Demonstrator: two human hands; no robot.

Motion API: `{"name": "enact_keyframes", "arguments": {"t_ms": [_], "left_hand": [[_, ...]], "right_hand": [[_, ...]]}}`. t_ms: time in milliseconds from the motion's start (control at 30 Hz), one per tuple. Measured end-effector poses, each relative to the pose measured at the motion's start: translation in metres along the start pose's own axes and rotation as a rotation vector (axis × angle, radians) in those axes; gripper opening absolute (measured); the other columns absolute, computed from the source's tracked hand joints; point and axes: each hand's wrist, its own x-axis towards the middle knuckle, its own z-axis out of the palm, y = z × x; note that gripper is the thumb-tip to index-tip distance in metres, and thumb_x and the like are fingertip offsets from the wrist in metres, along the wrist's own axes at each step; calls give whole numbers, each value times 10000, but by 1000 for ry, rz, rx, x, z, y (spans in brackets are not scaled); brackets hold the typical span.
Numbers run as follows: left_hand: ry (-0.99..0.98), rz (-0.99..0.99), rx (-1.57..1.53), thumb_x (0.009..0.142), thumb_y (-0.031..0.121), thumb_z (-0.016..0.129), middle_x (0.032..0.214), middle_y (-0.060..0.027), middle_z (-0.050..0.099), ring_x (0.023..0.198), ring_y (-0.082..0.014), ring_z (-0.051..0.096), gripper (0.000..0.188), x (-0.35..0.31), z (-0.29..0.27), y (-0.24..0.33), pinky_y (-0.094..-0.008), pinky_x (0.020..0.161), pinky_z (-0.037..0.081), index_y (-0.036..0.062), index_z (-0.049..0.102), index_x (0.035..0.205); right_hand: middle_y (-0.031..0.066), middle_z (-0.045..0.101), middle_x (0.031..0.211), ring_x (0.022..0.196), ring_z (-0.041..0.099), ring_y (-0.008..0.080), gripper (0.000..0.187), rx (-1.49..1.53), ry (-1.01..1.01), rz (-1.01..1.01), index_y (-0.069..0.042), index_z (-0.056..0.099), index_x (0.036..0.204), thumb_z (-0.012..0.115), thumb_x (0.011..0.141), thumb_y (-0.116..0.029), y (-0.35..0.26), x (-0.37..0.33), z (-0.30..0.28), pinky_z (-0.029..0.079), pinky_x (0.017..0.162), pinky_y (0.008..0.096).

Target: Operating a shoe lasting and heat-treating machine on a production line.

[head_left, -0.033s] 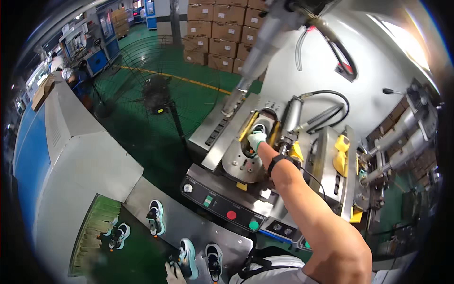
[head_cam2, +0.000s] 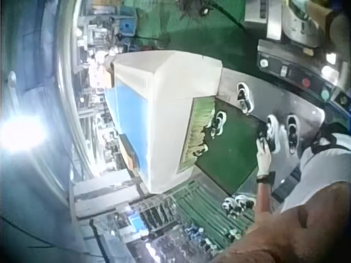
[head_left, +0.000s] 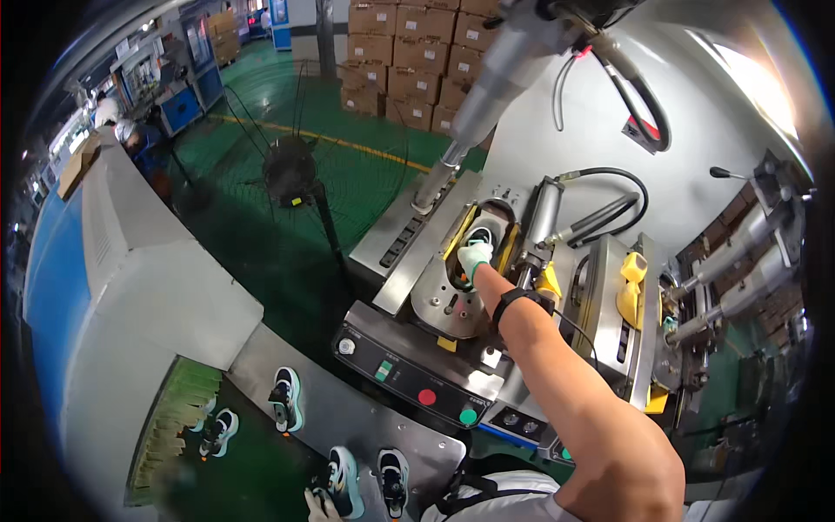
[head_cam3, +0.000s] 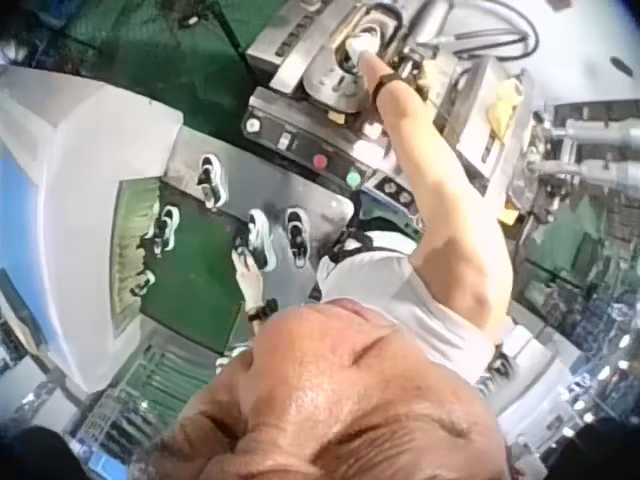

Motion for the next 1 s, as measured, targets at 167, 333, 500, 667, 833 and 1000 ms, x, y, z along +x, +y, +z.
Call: {"name": "enact_keyframes", "arguments": {"t_ms": [167, 333, 500, 667, 833, 1000], "left_hand": [[-22, -839, -865, 975, 191, 587, 1349, -214, 545, 1169, -305, 566, 610, -88, 77, -15, -369, 926, 496, 58, 317, 1506], [-2, -914, -1503, 967, 111, 559, 1206, -55, 587, 1071, -206, 568, 450, -70, 90, 27, -358, 895, 489, 93, 468, 1407], [61, -458, -503, 901, 108, 641, 1109, -175, 643, 1042, -228, 635, 482, -103, 102, -5, -308, 911, 477, -44, 472, 1326], [-26, -475, -739, 860, -45, 553, 1255, -175, 582, 1190, -240, 531, 505, -109, 116, -22, -344, 1092, 360, -17, 432, 1350], [4, -467, -845, 807, 59, 651, 1181, -253, 618, 1178, -394, 570, 489, -86, 196, -59, -431, 1011, 443, -3, 522, 1275], [67, -166, -668, 789, 124, 717, 1238, -268, 555, 1171, -438, 528, 592, -72, 107, -10, -471, 1030, 423, -3, 476, 1314]], "right_hand": [[221, 563, 1347, 1208, 589, 339, 738, -298, -18, -199, 52, 432, 1377, 690, 763, -264, 11, 21, 31, 460, 1028, 402], [108, 713, 928, 825, 662, 267, 268, -153, -294, -324, -33, 700, 1010, 604, 871, -243, 53, 126, -15, 507, 725, 400], [171, 676, 793, 658, 617, 297, 298, -91, -156, -357, 64, 645, 861, 624, 877, -233, 23, 22, 15, 491, 640, 447], [289, 270, 1557, 1445, 297, 358, 768, 303, -443, -938, 81, 148, 1524, 589, 968, -213, 59, -252, -99, 212, 1188, 381], [419, 177, 1506, 1405, 203, 562, 942, -719, -352, -1174, 196, 143, 1451, 693, 790, -188, 278, -258, -97, 147, 1193, 526], [396, 226, 1499, 1391, 231, 550, 968, -755, -292, -1162, 162, 207, 1445, 749, 758, -252, 326, -269, -106, 157, 1164, 590]]}}
